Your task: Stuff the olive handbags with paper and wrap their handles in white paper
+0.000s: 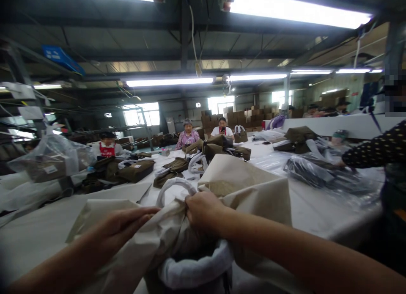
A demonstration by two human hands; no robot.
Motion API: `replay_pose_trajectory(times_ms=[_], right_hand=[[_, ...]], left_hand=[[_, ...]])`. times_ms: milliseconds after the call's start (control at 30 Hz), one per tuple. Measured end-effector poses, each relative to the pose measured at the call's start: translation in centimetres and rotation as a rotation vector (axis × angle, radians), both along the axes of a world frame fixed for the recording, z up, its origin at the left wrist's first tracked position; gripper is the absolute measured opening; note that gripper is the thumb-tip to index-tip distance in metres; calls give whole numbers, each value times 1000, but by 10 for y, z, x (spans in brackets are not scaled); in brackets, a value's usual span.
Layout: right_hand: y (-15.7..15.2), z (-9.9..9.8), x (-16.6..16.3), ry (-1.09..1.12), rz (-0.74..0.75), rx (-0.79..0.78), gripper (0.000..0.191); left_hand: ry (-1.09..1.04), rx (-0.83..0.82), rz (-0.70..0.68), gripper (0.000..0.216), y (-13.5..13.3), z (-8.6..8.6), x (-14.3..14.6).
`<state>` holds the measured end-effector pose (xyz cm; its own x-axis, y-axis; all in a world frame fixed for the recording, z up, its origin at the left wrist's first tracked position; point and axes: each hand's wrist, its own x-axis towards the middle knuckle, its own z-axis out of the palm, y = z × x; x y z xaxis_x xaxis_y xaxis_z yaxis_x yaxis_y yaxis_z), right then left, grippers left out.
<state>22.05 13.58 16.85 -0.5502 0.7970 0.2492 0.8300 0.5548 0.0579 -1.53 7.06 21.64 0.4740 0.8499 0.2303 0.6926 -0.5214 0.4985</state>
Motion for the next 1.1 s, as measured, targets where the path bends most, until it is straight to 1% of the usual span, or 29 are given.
replay_pose_trajectory(times_ms=[67,167,200,267,333,400,467,533,633,700,733,767,800,867,900,933,967,1000,1067,1100], right_hand=[[-1,1,-3,13,-30,-3,25],[-3,1,-5,23,-34,-10,25],[-3,0,-4,24,-21,-10,25],[-4,-3,-1,21,38,-8,24],[-5,-9,3,28,121,-13,22],[-3,-15,8,43,156,-31,20],[1,-21,14,65,125,-47,22],[6,-25,20,112,59,-37,29],[12,-27,27,213,-26,-9,40],[9,-22,29,225,-66,10,45],[6,-18,28,215,-51,49,47],[2,-12,26,201,11,119,47],[-3,-5,22,181,129,202,46],[-10,9,10,140,479,324,38],[-11,15,3,114,639,327,35],[-10,20,-4,89,740,269,35],[-8,23,-12,66,786,167,39],[-4,23,-18,52,787,53,47],[7,19,-28,42,743,-157,65],[12,16,-31,44,727,-243,71]], left_hand=[[86,17,10,51,-10,1,1],[297,70,27,74,-18,-9,5],[342,68,31,75,-18,-14,6],[336,45,21,65,-11,-19,6],[252,0,-10,55,0,-17,4],[166,-32,-1,49,13,-10,0],[108,-70,35,47,28,-4,-7],[59,-112,69,48,46,-3,-16],[95,-203,102,54,77,-15,-30],[164,-248,63,47,95,-28,-36],[187,-265,27,39,102,-35,-37],[200,-280,-7,31,108,-40,-38],[205,-299,-28,26,113,-44,-37],[205,-337,-43,28,118,-47,-35],[195,-360,-52,29,119,-46,-34],[180,-388,-66,30,120,-44,-32],[161,-421,-83,31,120,-41,-31],[140,-454,-101,32,120,-38,-31],[91,-491,-124,36,120,-33,-35],[49,-492,-108,40,120,-31,-41]])
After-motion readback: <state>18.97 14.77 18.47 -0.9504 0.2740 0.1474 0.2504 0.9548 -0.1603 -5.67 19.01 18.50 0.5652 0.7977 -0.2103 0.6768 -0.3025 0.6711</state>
